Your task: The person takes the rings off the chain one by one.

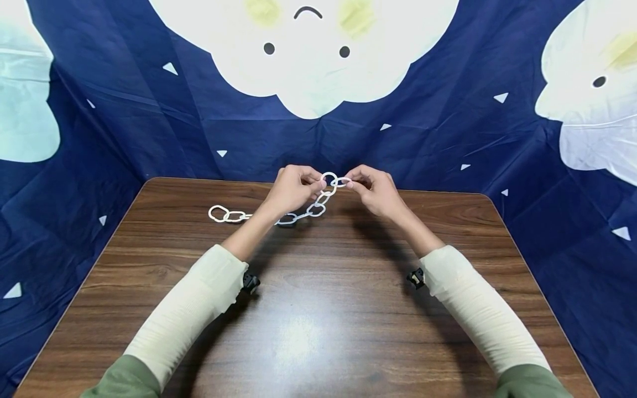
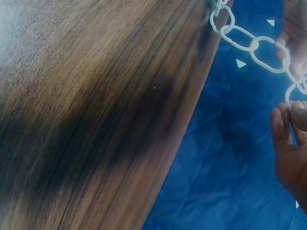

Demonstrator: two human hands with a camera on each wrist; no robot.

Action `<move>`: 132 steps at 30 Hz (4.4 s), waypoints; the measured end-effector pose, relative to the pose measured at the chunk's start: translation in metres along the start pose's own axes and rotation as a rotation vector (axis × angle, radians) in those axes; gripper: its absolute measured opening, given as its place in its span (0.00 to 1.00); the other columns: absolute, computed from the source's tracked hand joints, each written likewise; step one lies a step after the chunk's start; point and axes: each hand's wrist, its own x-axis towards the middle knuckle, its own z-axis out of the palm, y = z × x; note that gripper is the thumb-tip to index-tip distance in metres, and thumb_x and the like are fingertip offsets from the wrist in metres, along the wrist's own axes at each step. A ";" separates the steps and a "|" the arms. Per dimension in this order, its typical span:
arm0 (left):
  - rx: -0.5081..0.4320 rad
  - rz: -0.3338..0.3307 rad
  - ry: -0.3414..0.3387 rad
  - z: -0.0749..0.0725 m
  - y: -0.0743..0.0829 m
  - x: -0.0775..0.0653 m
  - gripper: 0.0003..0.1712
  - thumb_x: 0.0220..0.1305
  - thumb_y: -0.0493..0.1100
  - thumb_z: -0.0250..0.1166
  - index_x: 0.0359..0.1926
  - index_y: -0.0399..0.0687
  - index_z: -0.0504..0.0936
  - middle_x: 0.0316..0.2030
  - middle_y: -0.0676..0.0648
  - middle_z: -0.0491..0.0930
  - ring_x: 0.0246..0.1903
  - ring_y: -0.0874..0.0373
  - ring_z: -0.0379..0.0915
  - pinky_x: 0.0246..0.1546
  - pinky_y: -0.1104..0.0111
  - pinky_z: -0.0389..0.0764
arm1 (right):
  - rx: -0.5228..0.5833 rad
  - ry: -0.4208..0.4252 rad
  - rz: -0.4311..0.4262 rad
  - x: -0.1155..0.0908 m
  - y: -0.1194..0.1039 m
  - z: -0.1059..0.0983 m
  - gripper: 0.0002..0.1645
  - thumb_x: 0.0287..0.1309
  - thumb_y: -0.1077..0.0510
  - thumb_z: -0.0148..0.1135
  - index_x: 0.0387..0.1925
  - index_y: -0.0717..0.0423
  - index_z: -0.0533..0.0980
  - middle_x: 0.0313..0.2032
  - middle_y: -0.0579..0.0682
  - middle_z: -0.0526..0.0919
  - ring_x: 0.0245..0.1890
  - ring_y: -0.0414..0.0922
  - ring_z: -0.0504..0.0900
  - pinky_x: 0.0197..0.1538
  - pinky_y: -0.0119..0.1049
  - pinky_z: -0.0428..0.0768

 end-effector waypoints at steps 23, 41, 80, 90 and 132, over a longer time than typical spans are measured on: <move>-0.015 0.011 0.015 -0.002 -0.002 0.000 0.06 0.76 0.40 0.76 0.47 0.44 0.95 0.38 0.44 0.96 0.34 0.55 0.93 0.36 0.74 0.87 | -0.017 0.019 0.017 -0.010 0.011 -0.002 0.07 0.72 0.65 0.75 0.49 0.62 0.89 0.46 0.59 0.96 0.43 0.38 0.89 0.49 0.23 0.80; 0.002 0.023 0.026 -0.004 0.000 0.000 0.05 0.76 0.41 0.76 0.46 0.45 0.95 0.37 0.46 0.95 0.33 0.59 0.89 0.37 0.75 0.85 | -0.045 -0.036 0.093 -0.024 0.025 -0.010 0.10 0.74 0.63 0.74 0.53 0.62 0.90 0.44 0.60 0.96 0.44 0.57 0.91 0.45 0.27 0.78; 0.008 0.041 0.034 -0.004 0.001 -0.003 0.05 0.75 0.40 0.76 0.46 0.44 0.95 0.36 0.46 0.95 0.30 0.64 0.84 0.39 0.74 0.83 | -0.070 -0.114 0.342 -0.069 0.080 -0.041 0.14 0.76 0.62 0.71 0.56 0.69 0.87 0.40 0.66 0.94 0.35 0.46 0.92 0.36 0.32 0.88; -0.001 0.041 0.027 -0.002 0.003 -0.002 0.05 0.76 0.41 0.76 0.46 0.45 0.95 0.36 0.47 0.94 0.31 0.63 0.85 0.39 0.74 0.83 | -0.074 -0.111 0.408 -0.074 0.094 -0.048 0.15 0.76 0.63 0.71 0.55 0.72 0.87 0.38 0.64 0.94 0.31 0.38 0.89 0.37 0.29 0.89; -0.031 0.055 0.017 0.003 0.006 -0.002 0.07 0.75 0.41 0.77 0.47 0.43 0.95 0.38 0.45 0.95 0.32 0.62 0.87 0.37 0.75 0.84 | -0.138 -0.115 0.592 -0.068 0.095 -0.068 0.16 0.72 0.56 0.77 0.49 0.67 0.89 0.34 0.54 0.95 0.29 0.38 0.88 0.34 0.30 0.88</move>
